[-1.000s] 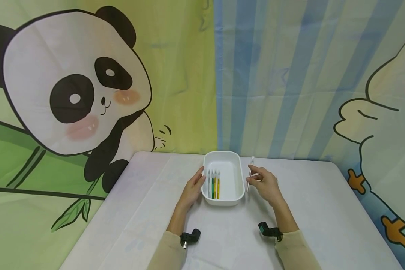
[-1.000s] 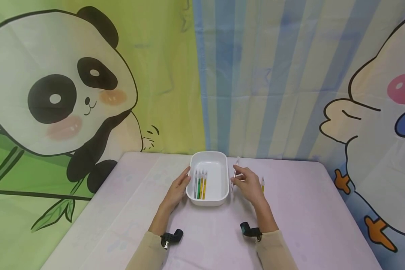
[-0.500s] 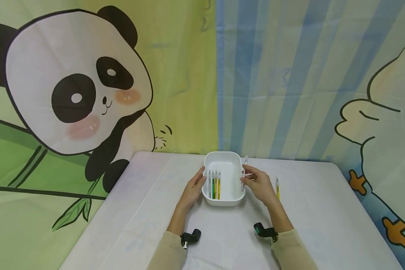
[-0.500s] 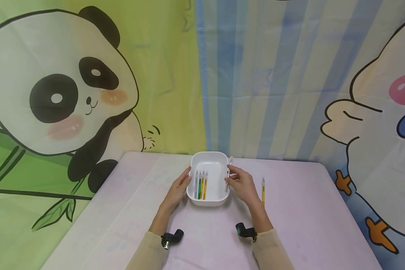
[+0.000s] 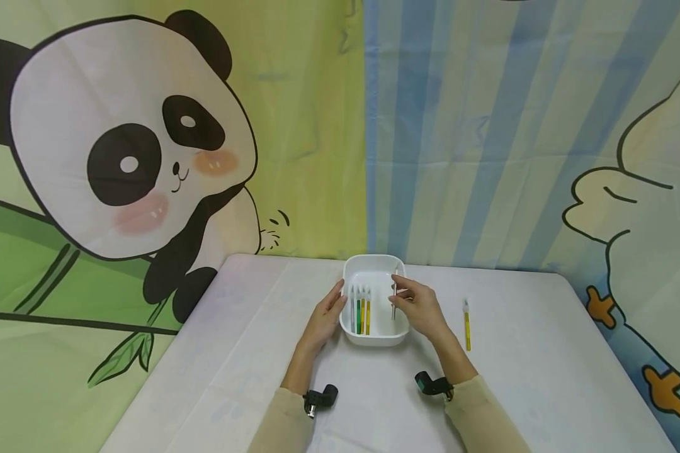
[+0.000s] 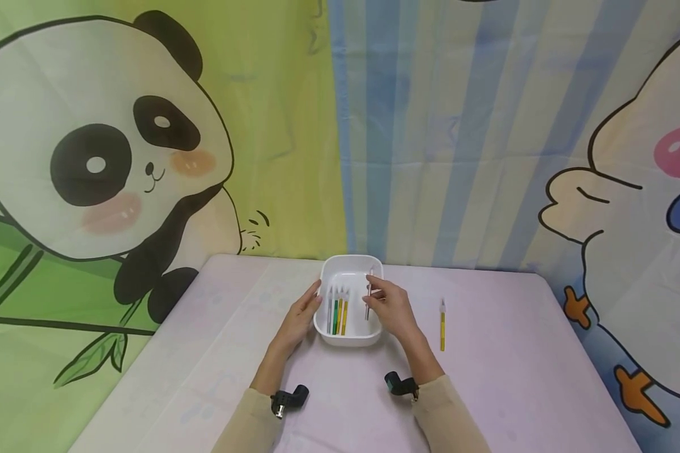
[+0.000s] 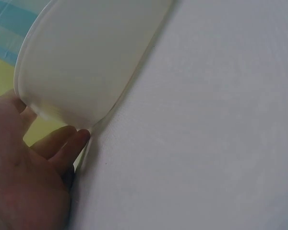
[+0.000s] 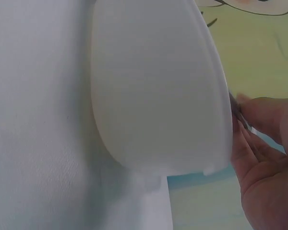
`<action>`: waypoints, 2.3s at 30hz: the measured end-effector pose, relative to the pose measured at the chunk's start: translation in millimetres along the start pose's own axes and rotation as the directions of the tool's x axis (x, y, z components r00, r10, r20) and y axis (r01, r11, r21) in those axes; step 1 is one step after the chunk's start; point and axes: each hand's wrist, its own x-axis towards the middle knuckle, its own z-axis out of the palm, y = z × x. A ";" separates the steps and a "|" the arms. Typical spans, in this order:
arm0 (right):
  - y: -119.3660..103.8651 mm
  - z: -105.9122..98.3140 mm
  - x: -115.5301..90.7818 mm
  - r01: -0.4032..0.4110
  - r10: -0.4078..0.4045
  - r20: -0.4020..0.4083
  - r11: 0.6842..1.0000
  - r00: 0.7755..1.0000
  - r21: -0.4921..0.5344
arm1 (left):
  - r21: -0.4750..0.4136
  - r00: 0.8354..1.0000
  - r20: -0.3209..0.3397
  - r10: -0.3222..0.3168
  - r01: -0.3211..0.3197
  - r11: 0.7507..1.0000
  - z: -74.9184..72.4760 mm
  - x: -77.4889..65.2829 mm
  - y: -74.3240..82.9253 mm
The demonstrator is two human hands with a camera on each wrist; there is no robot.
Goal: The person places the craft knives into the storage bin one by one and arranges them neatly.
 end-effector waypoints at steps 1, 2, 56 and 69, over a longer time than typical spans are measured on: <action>-1.2 2.0 1.1 -0.001 0.001 -0.002 1.000 1.000 0.000 | 0.000 1.000 -0.001 0.000 0.000 1.000 0.0 0.0 0.2; -2.3 3.9 2.0 -0.002 0.002 -0.005 1.000 1.000 -0.003 | -0.003 1.000 -0.001 0.001 -0.001 1.000 0.0 -0.2 0.4; -11.0 55.5 24.8 -0.096 0.192 0.199 0.907 0.961 -0.409 | 0.002 1.000 0.001 -0.018 0.018 1.000 0.0 -1.6 3.5; -12.6 54.8 21.8 -0.092 0.188 0.185 0.897 0.965 -0.433 | -0.034 1.000 -0.001 -0.008 0.008 0.999 0.0 -0.8 -1.0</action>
